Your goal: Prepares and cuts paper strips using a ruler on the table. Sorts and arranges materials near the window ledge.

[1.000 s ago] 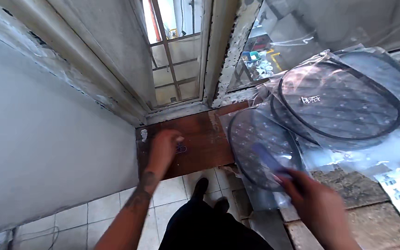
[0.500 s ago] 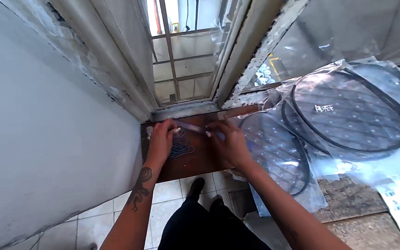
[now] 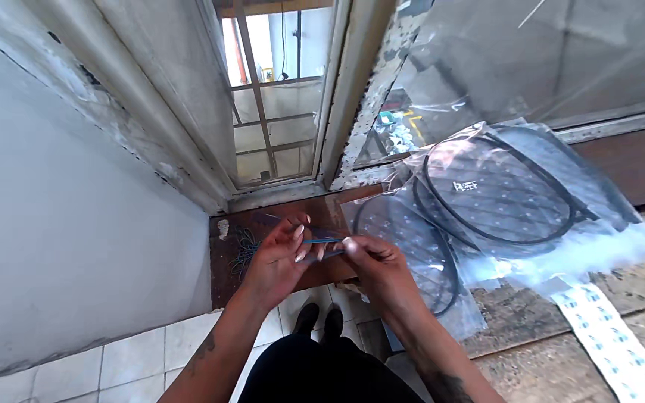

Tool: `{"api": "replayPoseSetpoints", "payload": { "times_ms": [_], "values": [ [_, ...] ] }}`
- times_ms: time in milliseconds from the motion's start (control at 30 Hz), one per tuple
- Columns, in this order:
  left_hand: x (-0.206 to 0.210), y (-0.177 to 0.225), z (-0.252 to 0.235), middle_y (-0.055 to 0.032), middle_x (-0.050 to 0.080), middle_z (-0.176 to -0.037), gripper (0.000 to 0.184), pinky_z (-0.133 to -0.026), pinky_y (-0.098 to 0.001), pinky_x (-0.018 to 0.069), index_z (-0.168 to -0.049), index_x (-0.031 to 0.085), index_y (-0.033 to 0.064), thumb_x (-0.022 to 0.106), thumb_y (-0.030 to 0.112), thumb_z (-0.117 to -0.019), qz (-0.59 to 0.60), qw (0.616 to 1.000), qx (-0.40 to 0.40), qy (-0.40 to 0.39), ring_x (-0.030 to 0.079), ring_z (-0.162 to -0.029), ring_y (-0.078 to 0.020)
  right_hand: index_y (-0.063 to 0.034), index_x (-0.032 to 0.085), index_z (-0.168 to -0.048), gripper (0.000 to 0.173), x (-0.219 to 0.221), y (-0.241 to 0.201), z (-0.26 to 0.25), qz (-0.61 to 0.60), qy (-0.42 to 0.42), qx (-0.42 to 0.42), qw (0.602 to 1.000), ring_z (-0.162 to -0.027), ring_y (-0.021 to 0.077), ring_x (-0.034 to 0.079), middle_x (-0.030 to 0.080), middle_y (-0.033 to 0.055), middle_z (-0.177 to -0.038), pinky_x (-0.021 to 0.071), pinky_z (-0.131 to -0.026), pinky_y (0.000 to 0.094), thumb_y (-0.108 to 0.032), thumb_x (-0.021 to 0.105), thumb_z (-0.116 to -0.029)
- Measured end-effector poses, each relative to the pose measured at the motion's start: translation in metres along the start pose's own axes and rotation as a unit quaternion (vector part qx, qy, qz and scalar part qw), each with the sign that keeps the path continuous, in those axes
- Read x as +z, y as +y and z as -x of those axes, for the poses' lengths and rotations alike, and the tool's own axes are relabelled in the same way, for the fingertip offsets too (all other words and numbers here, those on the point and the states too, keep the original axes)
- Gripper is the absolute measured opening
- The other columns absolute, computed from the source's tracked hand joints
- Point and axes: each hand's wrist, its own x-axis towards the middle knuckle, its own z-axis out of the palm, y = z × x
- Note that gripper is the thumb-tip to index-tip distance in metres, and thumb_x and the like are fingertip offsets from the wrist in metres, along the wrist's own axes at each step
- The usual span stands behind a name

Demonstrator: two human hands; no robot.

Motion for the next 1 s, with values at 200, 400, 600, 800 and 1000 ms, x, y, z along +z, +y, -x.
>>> {"api": "replayPoseSetpoints", "payload": {
  "times_ms": [200, 400, 600, 800, 1000],
  "values": [
    [0.013, -0.008, 0.015, 0.0062, 0.056, -0.075, 0.028, -0.062, -0.0185, 0.0460, -0.124, 0.060, 0.0216, 0.052, 0.014, -0.0990, -0.013, 0.993, -0.052, -0.104, 0.050, -0.061, -0.0020, -0.0135, 0.068, -0.070, 0.025, -0.017, -0.024, 0.040, -0.384, -0.018, 0.064, 0.921, -0.054, 0.0056, 0.053, 0.050, -0.0077, -0.055, 0.0524, -0.067, 0.0263, -0.021, 0.058, -0.0905],
    [0.045, -0.029, 0.011, 0.0066, 0.058, -0.074, 0.032, -0.065, -0.0201, 0.0498, -0.125, 0.057, 0.0190, 0.048, 0.005, -0.0978, -0.034, 0.984, -0.121, -0.130, 0.054, -0.062, -0.0019, -0.0159, 0.074, -0.113, 0.027, -0.038, -0.031, 0.067, -0.292, -0.240, 0.152, 0.913, -0.050, 0.0004, 0.059, 0.065, -0.0048, -0.064, 0.0507, -0.050, 0.0170, -0.027, 0.053, -0.1015],
    [0.048, -0.078, 0.013, -0.0100, 0.067, -0.113, 0.033, -0.088, -0.0284, 0.0544, -0.126, 0.062, -0.0023, 0.066, 0.013, -0.0970, -0.294, 0.951, -0.048, -0.080, 0.064, -0.099, -0.0111, -0.0429, 0.019, -0.162, 0.072, -0.052, -0.035, 0.068, -0.073, -0.260, 0.011, 0.963, -0.093, 0.0113, 0.074, 0.064, -0.0020, -0.139, 0.0636, -0.077, 0.0258, -0.043, 0.058, -0.1020],
    [0.087, -0.089, 0.041, -0.0270, 0.055, -0.124, 0.036, -0.099, -0.0372, 0.0513, -0.117, 0.069, -0.0058, 0.066, -0.002, -0.0813, -0.473, 0.856, 0.135, -0.159, 0.058, -0.116, -0.0307, -0.0420, 0.018, -0.160, 0.115, -0.051, -0.027, 0.043, 0.085, 0.049, -0.046, 0.994, -0.124, 0.0220, 0.064, 0.057, -0.0039, -0.145, 0.0609, -0.095, 0.0419, -0.040, 0.091, -0.0702],
    [0.050, -0.081, 0.040, -0.0151, 0.068, -0.119, 0.037, -0.099, -0.0450, 0.0527, -0.125, 0.071, 0.0084, 0.064, 0.004, -0.0891, -0.594, 0.762, 0.170, -0.194, 0.063, -0.114, -0.0298, -0.0126, 0.043, -0.133, 0.030, -0.034, -0.002, 0.017, 0.086, 0.322, -0.088, 0.939, -0.098, 0.0051, 0.063, 0.058, -0.0073, -0.107, 0.0569, -0.087, 0.0308, -0.022, 0.053, -0.1058]
  ]
}}
